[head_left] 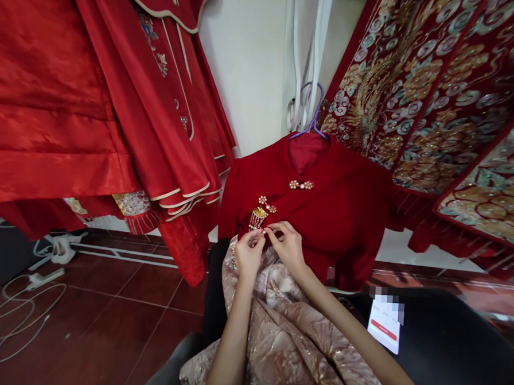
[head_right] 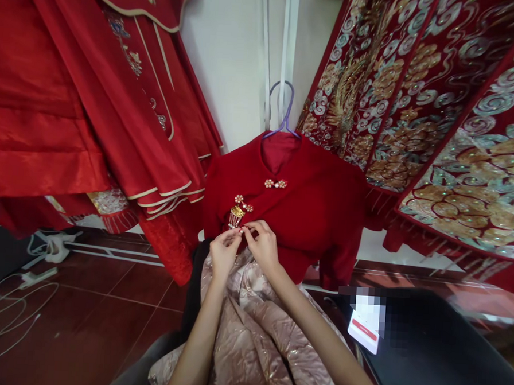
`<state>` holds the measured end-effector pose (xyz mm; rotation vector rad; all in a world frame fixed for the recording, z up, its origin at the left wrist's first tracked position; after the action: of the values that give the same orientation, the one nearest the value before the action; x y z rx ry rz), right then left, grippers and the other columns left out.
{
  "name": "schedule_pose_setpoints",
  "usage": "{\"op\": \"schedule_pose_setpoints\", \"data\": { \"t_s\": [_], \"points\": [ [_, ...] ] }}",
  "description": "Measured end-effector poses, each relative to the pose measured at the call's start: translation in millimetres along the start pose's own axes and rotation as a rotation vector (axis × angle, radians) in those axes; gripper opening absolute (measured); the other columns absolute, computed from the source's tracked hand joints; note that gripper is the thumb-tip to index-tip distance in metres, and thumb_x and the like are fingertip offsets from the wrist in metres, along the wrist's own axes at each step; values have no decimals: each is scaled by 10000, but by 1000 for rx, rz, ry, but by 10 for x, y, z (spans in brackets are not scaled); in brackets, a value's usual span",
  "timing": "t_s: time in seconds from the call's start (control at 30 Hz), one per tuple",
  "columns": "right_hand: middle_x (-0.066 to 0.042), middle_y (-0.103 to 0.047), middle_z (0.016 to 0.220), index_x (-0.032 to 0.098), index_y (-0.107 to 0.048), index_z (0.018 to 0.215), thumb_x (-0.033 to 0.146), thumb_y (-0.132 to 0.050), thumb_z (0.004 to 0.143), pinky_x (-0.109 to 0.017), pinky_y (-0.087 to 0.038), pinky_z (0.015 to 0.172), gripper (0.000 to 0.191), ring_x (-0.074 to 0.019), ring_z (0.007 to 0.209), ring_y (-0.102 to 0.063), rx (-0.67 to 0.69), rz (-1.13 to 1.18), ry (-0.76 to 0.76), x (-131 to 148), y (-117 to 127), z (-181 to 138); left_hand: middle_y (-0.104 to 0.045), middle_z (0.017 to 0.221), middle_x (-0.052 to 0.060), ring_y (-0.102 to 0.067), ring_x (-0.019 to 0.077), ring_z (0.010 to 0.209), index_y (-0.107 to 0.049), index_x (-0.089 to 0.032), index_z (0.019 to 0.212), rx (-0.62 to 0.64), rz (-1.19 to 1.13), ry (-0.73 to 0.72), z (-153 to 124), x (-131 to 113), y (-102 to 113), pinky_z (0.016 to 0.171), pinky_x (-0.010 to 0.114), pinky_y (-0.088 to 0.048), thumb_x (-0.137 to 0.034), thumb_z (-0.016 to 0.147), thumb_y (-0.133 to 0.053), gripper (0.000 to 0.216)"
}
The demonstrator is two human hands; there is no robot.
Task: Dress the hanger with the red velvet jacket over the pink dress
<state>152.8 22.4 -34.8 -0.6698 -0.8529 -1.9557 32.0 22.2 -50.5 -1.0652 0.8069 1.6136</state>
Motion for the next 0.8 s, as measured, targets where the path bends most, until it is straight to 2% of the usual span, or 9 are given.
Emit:
{"op": "schedule_pose_setpoints", "data": {
  "t_s": [0.2, 0.37, 0.5, 0.57, 0.67, 0.8],
  "points": [
    [-85, -662, 970, 190, -685, 965, 374, -551, 892, -273, -586, 612, 239, -181, 800, -666, 68, 109, -73, 43, 90, -22, -731, 916, 80, -690, 158, 806, -682, -144, 929, 49, 19, -34, 16, 4, 37, 801, 310, -555, -120, 753, -606, 193],
    [-95, -665, 1038, 196, -664, 1037, 371, -540, 899, -277, -595, 594, 255, -188, 827, -669, 109, 146, -152, 76, 367, -175, -719, 893, 60, -675, 153, 776, -690, -167, 883, -30, 117, -85, 66, -21, 189, 776, 305, -556, -144, 765, -602, 148],
    [-92, -678, 1034, 199, -667, 1029, 371, -547, 896, -269, -592, 600, 248, -197, 879, -672, 166, 140, -185, 6, 561, -332, -708, 893, 49, -664, 144, 773, -699, -175, 891, 82, 150, -121, 56, -106, 231, 766, 278, -545, -154, 787, -588, 153],
    [-90, -681, 1049, 199, -666, 1044, 359, -563, 889, -276, -596, 647, 245, -197, 909, -672, 180, 136, -175, -28, 601, -361, -700, 942, 50, -658, 141, 787, -704, -190, 964, 140, 203, -169, 34, -148, 212, 772, 274, -537, -153, 805, -575, 208],
    [-83, -664, 1136, 215, -647, 1113, 340, -576, 886, -308, -595, 786, 269, -198, 1023, -652, 197, 194, -157, -30, 584, -352, -684, 983, 54, -650, 153, 818, -690, -212, 1063, 148, 330, -245, 7, -165, 170, 796, 289, -523, -150, 818, -569, 280],
    [-75, -568, 1320, 251, -609, 1219, 330, -573, 894, -373, -541, 960, 337, -207, 1206, -565, 286, 308, -90, 22, 513, -344, -664, 964, 64, -645, 188, 875, -685, -215, 1055, 129, 462, -308, 3, -109, 135, 834, 320, -507, -174, 834, -576, 250]
  ]
}}
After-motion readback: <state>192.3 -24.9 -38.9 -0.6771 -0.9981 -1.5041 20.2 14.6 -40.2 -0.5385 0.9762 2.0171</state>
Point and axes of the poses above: each hand's wrist, its own z-axis towards the middle knuckle, its own y-axis out of the back of the hand, x = y × z, the point moved 1 cm from there along z, towards the middle knuckle
